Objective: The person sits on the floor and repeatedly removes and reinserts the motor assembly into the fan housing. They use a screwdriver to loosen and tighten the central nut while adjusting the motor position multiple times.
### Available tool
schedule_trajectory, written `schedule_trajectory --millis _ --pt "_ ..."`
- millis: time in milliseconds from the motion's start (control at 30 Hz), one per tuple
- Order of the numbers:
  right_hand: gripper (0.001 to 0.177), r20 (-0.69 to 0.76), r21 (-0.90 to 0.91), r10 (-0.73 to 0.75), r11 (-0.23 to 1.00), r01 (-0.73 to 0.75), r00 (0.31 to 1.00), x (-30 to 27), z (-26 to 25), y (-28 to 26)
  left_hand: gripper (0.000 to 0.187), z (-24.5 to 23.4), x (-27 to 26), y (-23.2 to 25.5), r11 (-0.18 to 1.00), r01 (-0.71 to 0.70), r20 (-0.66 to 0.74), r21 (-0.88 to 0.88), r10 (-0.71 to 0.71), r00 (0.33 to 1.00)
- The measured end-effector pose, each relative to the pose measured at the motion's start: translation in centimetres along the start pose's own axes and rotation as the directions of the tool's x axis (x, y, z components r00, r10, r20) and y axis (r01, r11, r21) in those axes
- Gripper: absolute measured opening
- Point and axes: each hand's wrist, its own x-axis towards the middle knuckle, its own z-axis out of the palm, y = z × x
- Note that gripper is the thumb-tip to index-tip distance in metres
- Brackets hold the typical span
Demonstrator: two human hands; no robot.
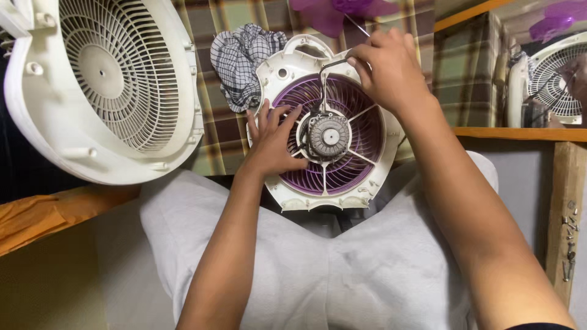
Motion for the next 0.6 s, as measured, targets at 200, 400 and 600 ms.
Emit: schedule_trajectory --millis 200,400,600 --pt "0.038 -0.001 0.038 0.09 0.995 -0.089 0.996 -2.5 0.2 -0.2 0.092 -0.5 0.1 3.0 0.971 -0.237 -0.187 0.022 0.237 0.953" --pt "0.063 0.281 0.2 0.255 0.928 -0.316 0.925 -5.2 -2.7 -2.4 0.096 1.1 1.6 3.9 0.961 -0.273 -0.067 0.05 0.276 0.959" --pt "0.1 0.642 0.306 0.219 0.805 -0.508 0.735 -7.1 -2.0 -4.3 0.104 1.3 2.1 2.5 0.931 -0.359 -0.094 -0.07 0.352 0.931"
